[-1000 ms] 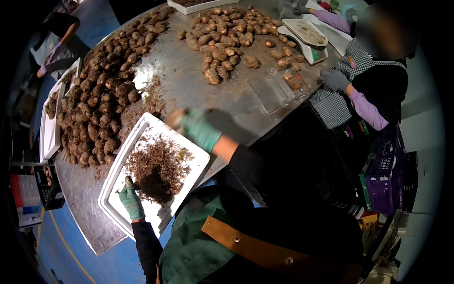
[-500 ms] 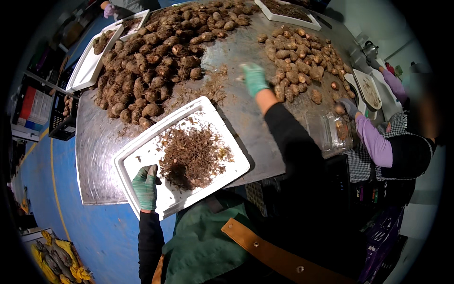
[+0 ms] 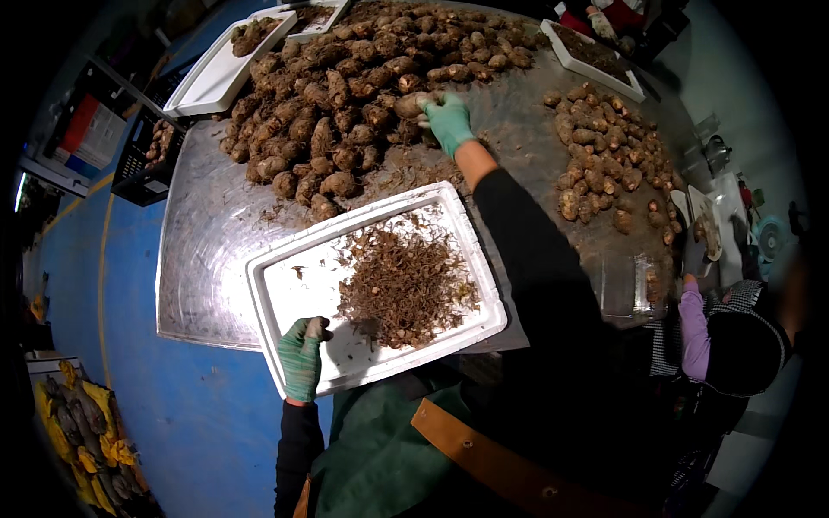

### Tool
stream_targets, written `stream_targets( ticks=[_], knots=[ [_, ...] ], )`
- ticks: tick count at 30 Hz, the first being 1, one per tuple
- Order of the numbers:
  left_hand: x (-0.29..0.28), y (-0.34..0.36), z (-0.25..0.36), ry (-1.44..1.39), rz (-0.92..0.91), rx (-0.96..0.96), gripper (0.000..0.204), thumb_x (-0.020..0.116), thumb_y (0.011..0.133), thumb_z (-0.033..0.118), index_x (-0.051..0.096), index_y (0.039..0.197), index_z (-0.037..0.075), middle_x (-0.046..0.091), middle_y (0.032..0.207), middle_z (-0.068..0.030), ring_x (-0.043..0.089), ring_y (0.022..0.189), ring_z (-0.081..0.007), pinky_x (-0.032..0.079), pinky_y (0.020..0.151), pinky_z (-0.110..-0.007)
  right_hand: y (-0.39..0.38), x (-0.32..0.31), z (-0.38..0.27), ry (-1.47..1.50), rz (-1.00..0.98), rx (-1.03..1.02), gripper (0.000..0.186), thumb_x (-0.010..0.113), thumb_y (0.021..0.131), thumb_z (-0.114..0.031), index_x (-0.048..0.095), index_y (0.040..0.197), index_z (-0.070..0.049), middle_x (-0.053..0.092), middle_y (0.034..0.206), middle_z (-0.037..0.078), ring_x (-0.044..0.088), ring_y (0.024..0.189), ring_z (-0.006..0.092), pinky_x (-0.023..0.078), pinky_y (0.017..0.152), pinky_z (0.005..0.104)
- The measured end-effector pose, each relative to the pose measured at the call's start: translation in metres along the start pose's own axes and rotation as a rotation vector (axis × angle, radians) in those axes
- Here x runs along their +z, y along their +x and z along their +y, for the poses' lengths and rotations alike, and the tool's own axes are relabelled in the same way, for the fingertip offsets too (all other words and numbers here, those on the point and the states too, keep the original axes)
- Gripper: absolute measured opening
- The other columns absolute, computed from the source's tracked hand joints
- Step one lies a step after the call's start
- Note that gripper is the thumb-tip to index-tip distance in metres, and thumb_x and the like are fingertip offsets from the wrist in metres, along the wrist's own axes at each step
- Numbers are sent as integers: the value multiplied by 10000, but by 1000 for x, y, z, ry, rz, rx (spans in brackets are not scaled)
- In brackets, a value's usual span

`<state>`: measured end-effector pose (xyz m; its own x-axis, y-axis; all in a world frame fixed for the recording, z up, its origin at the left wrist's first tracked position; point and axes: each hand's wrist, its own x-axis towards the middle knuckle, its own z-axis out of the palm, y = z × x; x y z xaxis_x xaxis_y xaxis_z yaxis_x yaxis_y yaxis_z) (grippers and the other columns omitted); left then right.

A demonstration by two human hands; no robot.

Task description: The person peels root vegetables by hand, removing the outer skin and placing the peeled pieces into a white tray. The person repeatedly picks up new vegetables from a large pile on the table and continues peeling them one at a time.

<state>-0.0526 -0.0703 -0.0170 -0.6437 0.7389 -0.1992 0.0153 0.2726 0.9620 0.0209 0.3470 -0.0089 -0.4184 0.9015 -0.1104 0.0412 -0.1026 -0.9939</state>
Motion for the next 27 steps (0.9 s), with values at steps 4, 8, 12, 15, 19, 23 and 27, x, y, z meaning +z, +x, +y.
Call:
stream_targets(
  ticks=[4, 8, 12, 15, 19, 23, 27],
  knots=[
    [15, 19, 16, -142, 16, 43, 277, 562, 894, 212, 608, 1001, -40, 619, 832, -57, 546, 759, -107, 446, 694, -236, -95, -6, 6, 951, -342, 307, 298, 503, 910, -235, 552, 1022, 37, 590, 916, 157, 598, 725, 258, 558, 711, 364],
    [35, 29, 23, -249, -47, 214, 465, 604, 862, 181, 446, 1251, -20, 549, 1141, -131, 530, 1035, -183, 430, 886, -291, -206, 30, 36, 1471, -372, 782, 288, 448, 933, -247, 546, 1034, 4, 611, 892, 161, 605, 823, 280, 519, 797, 439],
    [51, 26, 45, -244, -218, 321, 633, 637, 841, 265, 346, 1345, 14, 456, 1283, -145, 459, 1157, -221, 388, 959, -321, -274, 34, 56, 1500, -382, 829, 299, 457, 928, -290, 575, 1015, -29, 621, 894, 134, 598, 804, 272, 505, 789, 434],
    [56, 21, 50, -311, -311, 324, 552, 623, 854, 224, 407, 1315, 12, 464, 1291, -130, 461, 1158, -195, 395, 954, -311, -297, 36, 45, 1186, -339, 725, 302, 497, 914, -327, 565, 1030, -56, 623, 884, 80, 600, 662, 209, 541, 675, 380],
    [64, 13, 56, -327, -284, 228, 424, 622, 853, 174, 511, 1227, 10, 565, 1168, -108, 532, 1054, -163, 428, 903, -280, -311, 32, 30, 780, -280, 415, 317, 532, 903, -313, 543, 1068, -42, 604, 860, 40, 581, 634, 111, 518, 608, 288],
    [68, 11, 54, -236, -180, 279, 292, 616, 856, 151, 604, 1108, 4, 634, 1036, -82, 574, 935, -128, 453, 829, -252, -313, 27, 33, 538, -172, 205, 313, 556, 894, -284, 518, 1070, -27, 570, 809, 21, 563, 618, 93, 487, 583, 237],
    [74, 8, 58, -125, -5, 356, 182, 608, 863, 137, 640, 963, -11, 625, 819, -36, 548, 726, -97, 442, 662, -231, -317, 29, 32, 611, -167, 298, 327, 586, 873, -319, 537, 1042, -43, 574, 755, 40, 552, 570, 101, 503, 551, 265]
  ],
)
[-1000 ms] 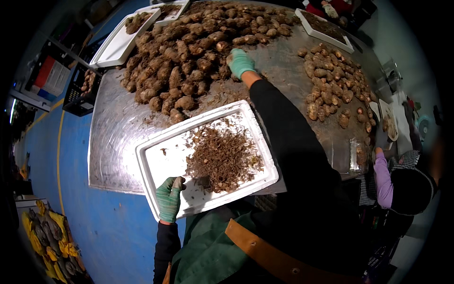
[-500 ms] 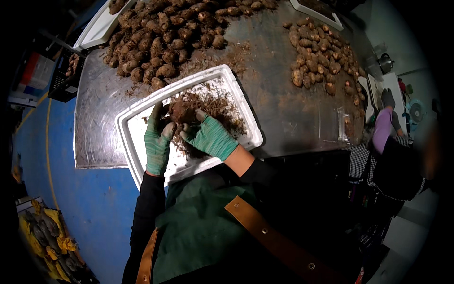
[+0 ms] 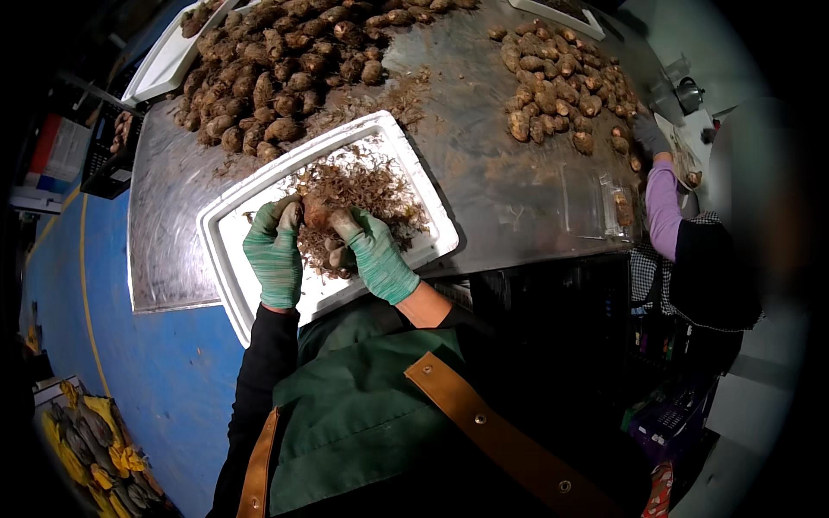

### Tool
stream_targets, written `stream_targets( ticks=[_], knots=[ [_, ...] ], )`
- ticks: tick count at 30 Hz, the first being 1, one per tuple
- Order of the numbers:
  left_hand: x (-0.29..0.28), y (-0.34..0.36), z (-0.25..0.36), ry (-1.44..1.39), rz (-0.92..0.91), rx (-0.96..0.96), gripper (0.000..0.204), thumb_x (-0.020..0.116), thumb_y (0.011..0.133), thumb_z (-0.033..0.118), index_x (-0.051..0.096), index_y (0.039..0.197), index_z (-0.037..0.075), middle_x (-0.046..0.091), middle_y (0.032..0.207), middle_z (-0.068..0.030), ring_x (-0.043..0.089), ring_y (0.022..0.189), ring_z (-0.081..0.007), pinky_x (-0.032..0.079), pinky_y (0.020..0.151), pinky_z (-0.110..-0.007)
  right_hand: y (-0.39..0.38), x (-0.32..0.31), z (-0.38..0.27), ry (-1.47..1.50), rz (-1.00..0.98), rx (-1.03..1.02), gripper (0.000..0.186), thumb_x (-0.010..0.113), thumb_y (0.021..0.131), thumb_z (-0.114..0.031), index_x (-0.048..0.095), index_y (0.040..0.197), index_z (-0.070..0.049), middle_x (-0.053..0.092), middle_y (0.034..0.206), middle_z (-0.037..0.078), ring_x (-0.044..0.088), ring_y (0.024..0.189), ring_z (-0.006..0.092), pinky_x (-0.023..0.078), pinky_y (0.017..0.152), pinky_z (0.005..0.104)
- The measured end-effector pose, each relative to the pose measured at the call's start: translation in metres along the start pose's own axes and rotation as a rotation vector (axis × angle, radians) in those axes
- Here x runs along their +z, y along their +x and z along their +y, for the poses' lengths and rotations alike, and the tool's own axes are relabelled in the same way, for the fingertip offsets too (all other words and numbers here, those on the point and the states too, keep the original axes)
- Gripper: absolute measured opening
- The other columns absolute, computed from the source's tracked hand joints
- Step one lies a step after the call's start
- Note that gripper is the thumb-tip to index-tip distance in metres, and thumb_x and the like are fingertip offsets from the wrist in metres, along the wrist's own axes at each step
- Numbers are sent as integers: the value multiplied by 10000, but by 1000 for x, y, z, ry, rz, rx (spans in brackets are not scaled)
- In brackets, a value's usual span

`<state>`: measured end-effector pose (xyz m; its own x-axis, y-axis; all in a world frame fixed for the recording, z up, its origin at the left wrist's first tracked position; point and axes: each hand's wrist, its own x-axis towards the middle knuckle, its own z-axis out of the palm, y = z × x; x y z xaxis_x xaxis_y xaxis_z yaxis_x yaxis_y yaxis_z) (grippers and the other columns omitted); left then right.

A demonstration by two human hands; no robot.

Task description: The person peels root vegetables by hand, removing the outer skin and placing the peeled pieces into a white tray. The person repeatedly picks up new vegetables from a large pile on the table and continues peeling them one at a time.

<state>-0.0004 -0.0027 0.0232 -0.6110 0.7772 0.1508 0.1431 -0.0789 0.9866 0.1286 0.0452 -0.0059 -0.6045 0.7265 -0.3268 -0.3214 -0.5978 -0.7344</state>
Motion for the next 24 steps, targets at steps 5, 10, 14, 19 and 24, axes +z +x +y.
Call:
stream_targets(
  ticks=[5, 10, 14, 19, 24],
  knots=[
    [2, -1, -18, 176, 50, 211, 110, 569, 869, 84, 623, 901, -6, 604, 769, -67, 543, 685, -117, 450, 636, -255, 3, -10, 9, 272, 4, 246, 308, 597, 858, -358, 568, 1000, -86, 572, 692, 49, 525, 513, 118, 505, 519, 305],
    [3, -7, -26, 147, 95, 141, 111, 556, 871, 75, 618, 898, -12, 613, 765, -84, 551, 698, -123, 458, 650, -260, 3, -10, 13, 535, -83, 370, 293, 583, 866, -360, 578, 1015, -108, 581, 676, 33, 502, 498, 120, 457, 544, 315],
    [3, -5, -27, 188, 112, 137, 121, 546, 877, 77, 612, 898, -22, 616, 764, -92, 551, 697, -125, 459, 655, -262, 6, -13, 8, 617, -202, 424, 322, 560, 866, -413, 586, 1012, -127, 592, 694, 16, 496, 495, 118, 423, 554, 306],
    [-9, 5, -63, 180, 133, 46, 153, 568, 878, 126, 597, 845, -20, 590, 716, -82, 505, 648, -109, 438, 607, -267, 5, -17, -9, 518, -334, 363, 344, 519, 872, -465, 594, 989, -151, 597, 709, 3, 502, 503, 128, 403, 572, 305],
    [-27, 12, -58, 218, -94, -157, 213, 567, 896, 205, 619, 927, 1, 577, 765, -5, 466, 673, -59, 389, 607, -205, 12, -33, -13, 452, -141, 315, 285, 591, 864, -327, 554, 1048, -112, 579, 815, 82, 567, 579, 146, 520, 667, 367]
  ],
)
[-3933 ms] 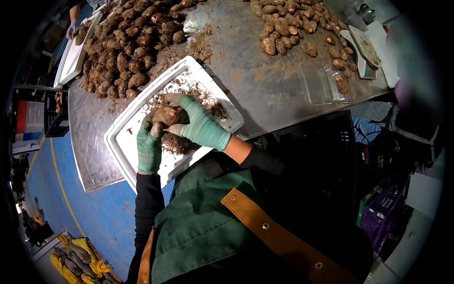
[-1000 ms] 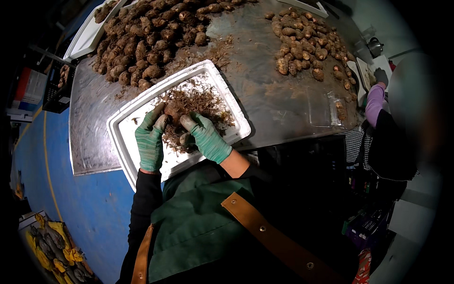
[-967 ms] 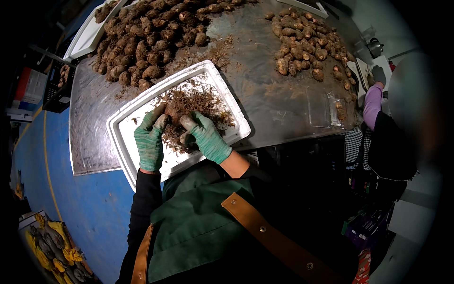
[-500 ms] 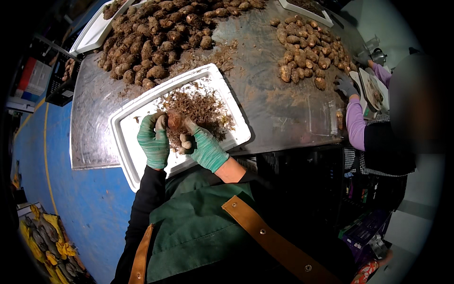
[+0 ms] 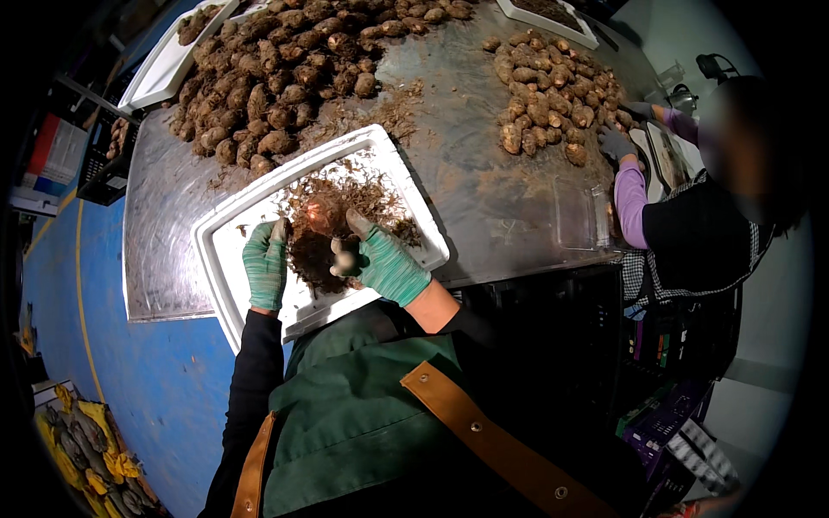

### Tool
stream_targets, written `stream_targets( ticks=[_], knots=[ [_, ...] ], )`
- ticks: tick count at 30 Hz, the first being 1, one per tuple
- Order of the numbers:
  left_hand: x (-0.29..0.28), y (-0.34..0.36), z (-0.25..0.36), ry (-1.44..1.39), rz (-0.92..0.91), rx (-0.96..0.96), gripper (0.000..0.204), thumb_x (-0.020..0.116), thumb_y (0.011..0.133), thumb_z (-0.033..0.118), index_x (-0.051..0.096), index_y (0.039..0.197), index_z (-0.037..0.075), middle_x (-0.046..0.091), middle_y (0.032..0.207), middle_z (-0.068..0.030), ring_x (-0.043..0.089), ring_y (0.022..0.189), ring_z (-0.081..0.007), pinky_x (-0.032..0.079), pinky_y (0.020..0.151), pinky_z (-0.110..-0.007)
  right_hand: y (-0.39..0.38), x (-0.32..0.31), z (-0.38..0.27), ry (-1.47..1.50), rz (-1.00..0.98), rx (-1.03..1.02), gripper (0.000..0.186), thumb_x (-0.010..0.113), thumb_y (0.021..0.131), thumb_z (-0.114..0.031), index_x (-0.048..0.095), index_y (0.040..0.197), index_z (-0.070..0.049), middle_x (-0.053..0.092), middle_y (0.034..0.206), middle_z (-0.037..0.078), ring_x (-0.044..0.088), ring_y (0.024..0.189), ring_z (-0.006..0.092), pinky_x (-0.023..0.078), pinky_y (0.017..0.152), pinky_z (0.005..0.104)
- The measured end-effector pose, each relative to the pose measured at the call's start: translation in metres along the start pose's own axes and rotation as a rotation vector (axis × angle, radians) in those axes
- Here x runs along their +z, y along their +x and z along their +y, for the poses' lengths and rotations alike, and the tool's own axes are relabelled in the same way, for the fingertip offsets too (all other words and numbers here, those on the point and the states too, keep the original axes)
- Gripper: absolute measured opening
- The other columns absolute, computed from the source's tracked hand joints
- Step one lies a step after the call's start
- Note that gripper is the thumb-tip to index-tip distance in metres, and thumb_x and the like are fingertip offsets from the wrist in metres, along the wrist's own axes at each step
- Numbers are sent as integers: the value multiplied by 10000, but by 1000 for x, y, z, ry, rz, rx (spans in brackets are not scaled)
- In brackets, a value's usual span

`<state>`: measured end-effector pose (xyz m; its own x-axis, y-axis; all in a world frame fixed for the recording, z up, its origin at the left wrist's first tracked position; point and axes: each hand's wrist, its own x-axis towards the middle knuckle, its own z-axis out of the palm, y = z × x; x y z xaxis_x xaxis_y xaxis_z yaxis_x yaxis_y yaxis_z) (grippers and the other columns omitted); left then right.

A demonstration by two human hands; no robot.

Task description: The person peels root vegetables by hand, removing the outer skin and placing the peeled pieces into a white tray. The person repeatedly picks up new vegetables from a large pile on the table and continues peeling them one at a time.

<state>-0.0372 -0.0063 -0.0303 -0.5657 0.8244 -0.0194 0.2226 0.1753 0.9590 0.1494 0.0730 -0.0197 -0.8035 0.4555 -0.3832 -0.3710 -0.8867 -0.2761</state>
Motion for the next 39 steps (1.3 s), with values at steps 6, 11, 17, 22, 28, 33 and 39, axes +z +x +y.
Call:
stream_targets(
  ticks=[6, 11, 17, 22, 28, 33, 39],
  knots=[
    [10, -4, 53, -330, -85, 65, 281, 571, 890, 205, 600, 1092, 13, 617, 888, -21, 524, 757, -90, 426, 677, -230, 1, 15, 2, -469, 53, -324, 310, 575, 880, -199, 494, 1105, -2, 573, 847, 73, 582, 676, 136, 532, 657, 301],
    [11, 3, 52, -65, -9, 208, 125, 597, 844, 86, 636, 915, -9, 561, 768, -65, 513, 703, -129, 419, 627, -261, 2, 19, 11, -676, 63, -460, 302, 587, 869, -138, 469, 1100, 17, 570, 907, 54, 576, 706, 116, 487, 663, 255],
    [12, -15, 57, 23, -38, 429, 101, 621, 810, 92, 610, 867, 9, 523, 768, -62, 506, 712, -166, 435, 646, -286, 7, 25, 5, -919, 158, -646, 306, 623, 850, -155, 479, 1058, 16, 573, 923, 48, 550, 756, 96, 480, 674, 248],
    [11, 2, 58, -133, -106, 374, 524, 689, 782, 211, 492, 1230, 24, 536, 1163, -111, 449, 1183, -225, 378, 973, -346, 9, 20, 2, -998, 91, -657, 298, 640, 828, -136, 482, 1035, 10, 563, 922, 41, 522, 830, 103, 465, 733, 252],
    [9, 9, 56, 9, -185, 479, 168, 604, 801, 36, 653, 961, 25, 625, 1017, -97, 502, 1131, -247, 416, 939, -355, 6, 23, 12, -792, 138, -477, 316, 625, 840, -168, 496, 1070, 7, 553, 917, 44, 514, 827, 91, 462, 731, 248],
    [4, -14, 45, 121, -123, 482, 132, 650, 780, 77, 657, 908, 47, 627, 956, -88, 521, 1097, -251, 453, 870, -354, 18, 6, 6, -266, 123, -323, 303, 583, 873, -236, 537, 1081, -22, 586, 850, 67, 590, 671, 147, 530, 710, 346],
    [-8, -11, 9, -43, -73, 150, 271, 523, 914, 213, 559, 742, 7, 441, 597, -3, 383, 556, -89, 340, 509, -250, 9, 13, -9, 37, -81, -27, 355, 551, 869, -407, 568, 1058, -106, 602, 791, 75, 588, 595, 164, 515, 739, 435]
  ],
)
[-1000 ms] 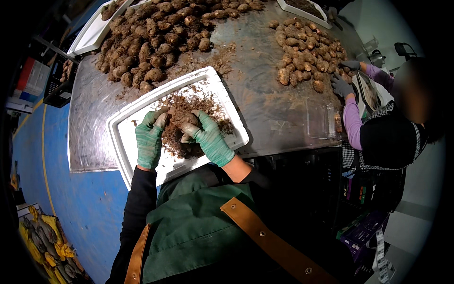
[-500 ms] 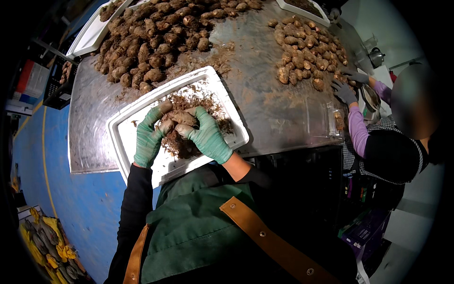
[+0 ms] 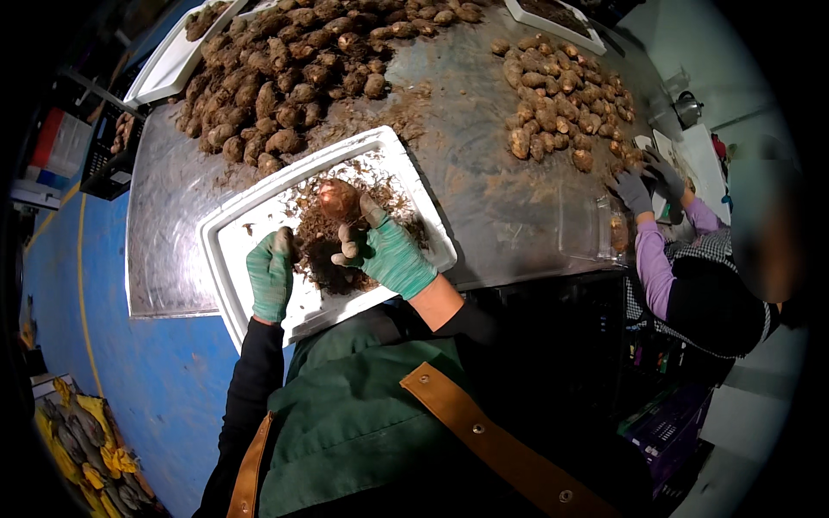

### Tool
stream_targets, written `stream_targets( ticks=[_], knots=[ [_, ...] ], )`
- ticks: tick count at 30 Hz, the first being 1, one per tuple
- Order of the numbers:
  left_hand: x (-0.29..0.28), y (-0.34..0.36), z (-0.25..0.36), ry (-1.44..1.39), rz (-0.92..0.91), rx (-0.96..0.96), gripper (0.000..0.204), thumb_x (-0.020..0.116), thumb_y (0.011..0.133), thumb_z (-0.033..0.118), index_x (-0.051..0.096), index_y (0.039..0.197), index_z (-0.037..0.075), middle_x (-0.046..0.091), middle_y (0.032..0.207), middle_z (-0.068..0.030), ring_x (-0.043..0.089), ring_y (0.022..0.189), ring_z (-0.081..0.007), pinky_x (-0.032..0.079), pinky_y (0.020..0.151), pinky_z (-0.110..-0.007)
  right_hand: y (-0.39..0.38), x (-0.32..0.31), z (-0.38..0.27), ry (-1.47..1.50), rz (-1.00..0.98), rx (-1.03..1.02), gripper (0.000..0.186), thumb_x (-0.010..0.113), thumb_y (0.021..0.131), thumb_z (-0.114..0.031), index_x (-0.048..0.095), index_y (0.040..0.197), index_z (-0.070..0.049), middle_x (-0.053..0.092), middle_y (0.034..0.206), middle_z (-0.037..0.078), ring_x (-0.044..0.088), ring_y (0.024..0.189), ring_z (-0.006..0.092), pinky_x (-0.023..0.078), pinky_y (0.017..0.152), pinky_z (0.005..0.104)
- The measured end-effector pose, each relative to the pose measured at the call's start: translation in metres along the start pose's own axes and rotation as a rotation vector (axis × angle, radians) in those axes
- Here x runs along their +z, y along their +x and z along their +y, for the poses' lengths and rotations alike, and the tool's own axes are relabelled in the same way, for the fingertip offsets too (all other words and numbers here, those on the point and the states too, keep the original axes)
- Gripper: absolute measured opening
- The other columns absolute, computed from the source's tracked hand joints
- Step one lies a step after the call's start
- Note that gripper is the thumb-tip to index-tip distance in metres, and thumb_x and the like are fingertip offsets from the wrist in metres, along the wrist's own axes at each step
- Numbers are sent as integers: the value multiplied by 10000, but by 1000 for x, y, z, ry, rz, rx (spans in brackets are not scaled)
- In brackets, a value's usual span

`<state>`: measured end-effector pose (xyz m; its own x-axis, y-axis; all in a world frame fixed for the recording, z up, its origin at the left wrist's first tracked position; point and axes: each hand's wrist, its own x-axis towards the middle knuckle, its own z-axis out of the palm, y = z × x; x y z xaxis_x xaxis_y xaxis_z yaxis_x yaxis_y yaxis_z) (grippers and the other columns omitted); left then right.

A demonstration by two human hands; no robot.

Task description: The person peels root vegetables by hand, removing the outer skin and placing the peeled pieces into a white tray. The person repeatedly picks up new vegetables from a large pile on the table and continues peeling them one at a time.

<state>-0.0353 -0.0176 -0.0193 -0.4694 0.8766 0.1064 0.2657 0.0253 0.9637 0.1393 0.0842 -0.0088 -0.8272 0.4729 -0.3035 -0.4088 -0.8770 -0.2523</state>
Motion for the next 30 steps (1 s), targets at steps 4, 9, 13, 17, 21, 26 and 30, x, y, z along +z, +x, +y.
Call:
stream_targets(
  ticks=[4, 9, 13, 17, 21, 26, 30],
  knots=[
    [15, 16, 43, -44, 122, 197, 193, 580, 877, 190, 617, 921, 6, 514, 722, -31, 461, 670, -123, 392, 590, -270, 1, -4, 11, -58, 47, -14, 350, 572, 864, -391, 562, 1058, -100, 590, 758, 72, 573, 574, 165, 517, 707, 413],
    [17, 15, 49, 96, 71, 219, 259, 656, 807, 113, 628, 1053, 38, 552, 755, -46, 515, 703, -146, 410, 601, -280, 0, 6, 22, -355, 163, -220, 311, 585, 875, -286, 532, 1055, -38, 561, 798, 54, 556, 644, 141, 523, 616, 312],
    [21, 22, 47, 419, 152, 445, 113, 617, 785, 48, 627, 897, 34, 527, 712, -89, 506, 618, -229, 410, 581, -329, -2, 3, 20, -621, 196, -311, 357, 579, 880, -296, 504, 1086, -15, 559, 843, 52, 553, 690, 122, 499, 643, 268],
    [30, 3, 53, 446, 3, 560, 94, 624, 748, 16, 597, 822, 67, 532, 732, -86, 515, 656, -254, 418, 601, -344, 11, 1, 22, -703, 274, -515, 369, 567, 887, -300, 496, 1086, 3, 559, 906, 57, 557, 710, 110, 482, 670, 249],
    [22, 16, 43, -230, 162, 4, 164, 616, 829, 93, 601, 973, 16, 565, 792, -48, 541, 717, -140, 448, 660, -250, 1, 15, 15, -732, 85, -454, 320, 566, 892, -247, 470, 1058, 10, 553, 912, 64, 554, 718, 97, 479, 662, 249],
    [21, 20, 53, 198, 163, 269, 75, 597, 826, 55, 617, 855, -11, 517, 745, -91, 521, 665, -194, 424, 603, -300, 3, 8, 21, -948, 141, -524, 379, 584, 878, -266, 447, 1095, 13, 544, 896, 60, 542, 699, 100, 480, 659, 262],
    [30, -3, 51, 318, -39, 463, 101, 637, 745, 21, 613, 838, 54, 499, 713, -79, 499, 669, -245, 416, 606, -327, 23, -19, 29, -569, 380, -455, 482, 556, 885, -346, 460, 1198, 8, 565, 946, 73, 541, 724, 115, 491, 694, 297]
  ],
)
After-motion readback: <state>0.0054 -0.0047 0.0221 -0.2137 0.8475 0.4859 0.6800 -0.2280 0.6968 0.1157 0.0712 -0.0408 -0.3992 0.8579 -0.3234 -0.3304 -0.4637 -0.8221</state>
